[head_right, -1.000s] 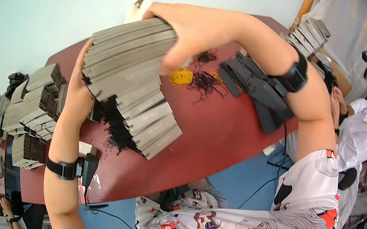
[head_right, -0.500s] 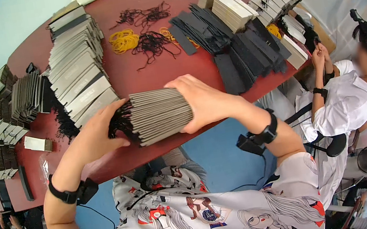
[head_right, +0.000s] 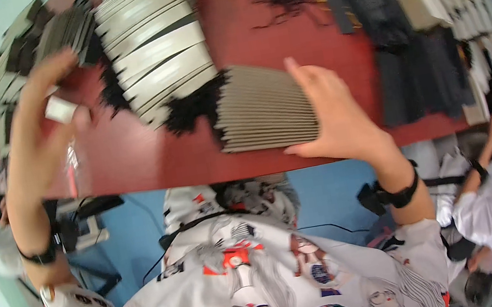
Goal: Tying strings onto clothing tags and organizing them into rubber-banded bundles.
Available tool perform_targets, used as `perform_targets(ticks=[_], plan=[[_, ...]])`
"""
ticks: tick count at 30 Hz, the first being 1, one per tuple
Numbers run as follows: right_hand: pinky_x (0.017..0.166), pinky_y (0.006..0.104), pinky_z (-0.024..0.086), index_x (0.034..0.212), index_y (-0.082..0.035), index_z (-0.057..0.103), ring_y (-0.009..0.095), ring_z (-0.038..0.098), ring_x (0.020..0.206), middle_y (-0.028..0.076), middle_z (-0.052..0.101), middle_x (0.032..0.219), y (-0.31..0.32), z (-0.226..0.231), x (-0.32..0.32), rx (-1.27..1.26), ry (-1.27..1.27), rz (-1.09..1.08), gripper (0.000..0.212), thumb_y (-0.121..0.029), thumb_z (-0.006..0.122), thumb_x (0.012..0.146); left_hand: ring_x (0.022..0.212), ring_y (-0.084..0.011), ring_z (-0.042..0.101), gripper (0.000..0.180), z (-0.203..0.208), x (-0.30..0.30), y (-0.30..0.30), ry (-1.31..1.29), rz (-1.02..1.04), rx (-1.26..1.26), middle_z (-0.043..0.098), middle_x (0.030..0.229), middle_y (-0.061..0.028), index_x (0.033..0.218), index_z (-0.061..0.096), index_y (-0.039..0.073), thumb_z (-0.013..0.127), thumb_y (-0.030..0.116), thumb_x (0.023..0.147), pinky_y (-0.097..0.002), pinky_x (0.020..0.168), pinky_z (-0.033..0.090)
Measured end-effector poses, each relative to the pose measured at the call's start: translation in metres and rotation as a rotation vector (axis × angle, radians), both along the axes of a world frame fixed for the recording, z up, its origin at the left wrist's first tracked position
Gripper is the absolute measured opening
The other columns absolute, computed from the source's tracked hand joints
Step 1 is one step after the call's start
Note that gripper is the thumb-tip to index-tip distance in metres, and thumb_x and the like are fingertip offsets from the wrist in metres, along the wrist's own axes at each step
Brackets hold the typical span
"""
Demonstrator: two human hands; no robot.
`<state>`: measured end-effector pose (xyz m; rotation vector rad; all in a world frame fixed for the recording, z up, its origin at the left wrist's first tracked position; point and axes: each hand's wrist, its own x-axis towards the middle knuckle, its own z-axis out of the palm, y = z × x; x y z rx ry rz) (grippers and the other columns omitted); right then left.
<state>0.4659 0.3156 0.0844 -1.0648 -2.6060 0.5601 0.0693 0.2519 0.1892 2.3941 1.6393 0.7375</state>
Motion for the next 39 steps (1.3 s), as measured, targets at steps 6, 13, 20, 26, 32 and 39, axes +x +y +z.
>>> perform_targets(ticks=[6,13,20,26,32,39], plan=[[0.111,0.0461,0.032,0.155,-0.006,0.024,0.039,0.040,0.131,0.020,0.042,0.139,-0.003,-0.005,0.000,-0.067,0.046,-0.041,0.120,-0.026,0.089,0.056,0.124,-0.0243,0.051,0.040,0.043,-0.092,0.046,0.127,0.352,0.108,0.059,0.127,-0.0112,0.126,0.060,0.003,0.070,0.012,0.089,-0.0394,0.109,0.036],[0.112,0.0457,0.032,0.155,-0.008,0.024,0.038,0.040,0.131,0.019,0.040,0.140,-0.003,-0.006,-0.007,-0.079,0.048,-0.049,0.120,-0.023,0.089,0.055,0.118,-0.0168,0.057,0.036,0.058,-0.209,-0.004,-0.052,0.474,0.089,0.061,0.129,-0.0076,0.131,0.060,0.005,0.060,0.017,0.097,-0.0302,0.102,0.043],[0.111,0.0454,0.033,0.151,-0.007,0.032,0.037,0.042,0.130,0.018,0.043,0.138,-0.004,-0.009,-0.004,-0.068,0.101,-0.068,0.113,-0.022,0.088,0.054,0.109,-0.0214,0.059,0.036,-0.031,-0.025,-0.104,-0.051,0.386,0.036,0.063,0.116,-0.0090,0.115,0.063,0.002,0.072,0.005,0.081,-0.0336,0.097,0.045],[0.110,0.0456,0.034,0.150,-0.008,0.035,0.036,0.042,0.130,0.018,0.043,0.138,-0.003,-0.012,-0.004,-0.066,0.154,-0.051,0.112,-0.021,0.088,0.052,0.105,-0.0248,0.056,0.056,-0.136,-0.046,-0.182,-0.144,0.836,0.298,0.056,0.126,-0.0116,0.126,0.056,0.002,0.081,0.009,0.076,-0.0359,0.091,0.046],[0.111,0.0435,0.032,0.150,-0.005,0.036,0.033,0.042,0.131,0.017,0.042,0.140,-0.001,-0.018,-0.001,-0.050,0.149,-0.063,0.115,-0.033,0.086,0.051,0.092,-0.0149,0.060,0.053,-0.192,-0.062,-0.209,-0.498,1.146,0.084,0.062,0.109,-0.0075,0.125,0.059,0.001,0.082,0.016,0.080,-0.0281,0.082,0.050],[0.110,0.0460,0.035,0.150,-0.008,0.036,0.035,0.043,0.129,0.017,0.043,0.138,-0.001,-0.018,-0.004,-0.075,0.177,-0.062,0.113,-0.026,0.088,0.051,0.083,-0.0138,0.063,0.055,-0.186,-0.046,-0.177,-0.471,1.209,0.241,0.065,0.093,-0.0078,0.126,0.053,0.001,0.082,0.011,0.080,-0.0272,0.077,0.051]])
